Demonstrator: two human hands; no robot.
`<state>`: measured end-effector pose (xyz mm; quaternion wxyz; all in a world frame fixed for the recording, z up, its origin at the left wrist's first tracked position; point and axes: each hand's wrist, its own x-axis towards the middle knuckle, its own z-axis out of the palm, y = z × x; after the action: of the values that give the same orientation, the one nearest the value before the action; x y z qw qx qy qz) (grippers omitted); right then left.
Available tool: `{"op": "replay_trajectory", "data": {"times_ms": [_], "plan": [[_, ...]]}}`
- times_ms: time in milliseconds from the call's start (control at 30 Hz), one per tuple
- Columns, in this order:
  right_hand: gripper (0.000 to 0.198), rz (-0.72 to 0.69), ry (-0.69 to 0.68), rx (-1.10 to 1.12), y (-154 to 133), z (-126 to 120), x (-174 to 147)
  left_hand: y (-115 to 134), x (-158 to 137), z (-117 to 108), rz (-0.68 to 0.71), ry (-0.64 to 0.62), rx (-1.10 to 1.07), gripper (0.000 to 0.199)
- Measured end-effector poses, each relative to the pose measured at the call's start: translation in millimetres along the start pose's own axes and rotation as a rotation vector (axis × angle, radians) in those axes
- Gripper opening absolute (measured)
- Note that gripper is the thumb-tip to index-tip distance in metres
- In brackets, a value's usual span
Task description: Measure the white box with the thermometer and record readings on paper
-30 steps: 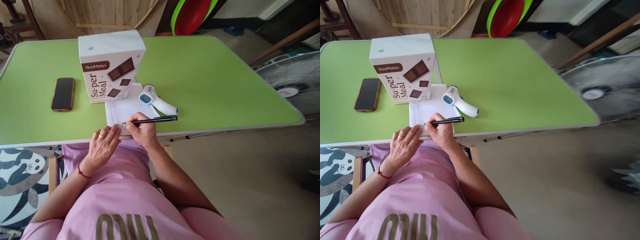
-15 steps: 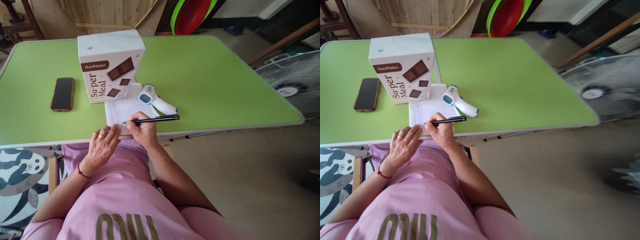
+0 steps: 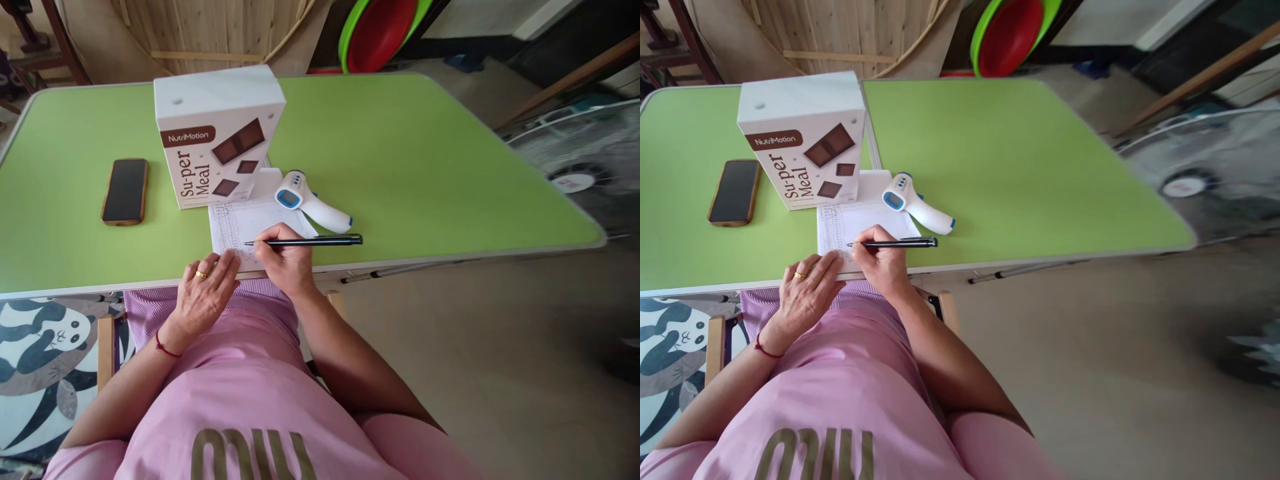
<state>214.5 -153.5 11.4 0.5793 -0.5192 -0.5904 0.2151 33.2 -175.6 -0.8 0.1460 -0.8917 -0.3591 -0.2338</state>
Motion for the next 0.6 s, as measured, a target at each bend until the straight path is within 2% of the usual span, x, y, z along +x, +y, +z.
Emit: {"op": "replay_trajectory", "data": {"times_ms": [133, 300, 433, 500, 600], "plan": [[0.009, 0.003, -0.048, -0.008, -0.8, -0.5, -1.2, -0.1, 0.9, 0.5, -0.004, 0.0, -0.005, 0.03], [0.008, 0.025, -0.017, 0.061, -1.1, -0.1, -1.1, -1.4, 3.5, -4.9, -0.021, -0.029, -0.035, 0.032], [0.008, 0.059, 0.032, 0.133, -0.6, 0.2, -0.8, -5.1, 8.9, -18.5, -0.07, -0.078, -0.206, 0.037], [0.008, 0.061, 0.056, 0.17, 0.1, -2.7, -1.7, -10.5, 12.9, -24.9, -0.131, -0.05, -0.342, 0.044], [0.007, 0.031, 0.076, 0.175, 3.2, -14.7, -1.5, -29.6, 20.6, -25.9, -0.304, 0.091, -0.529, 0.056]]}}
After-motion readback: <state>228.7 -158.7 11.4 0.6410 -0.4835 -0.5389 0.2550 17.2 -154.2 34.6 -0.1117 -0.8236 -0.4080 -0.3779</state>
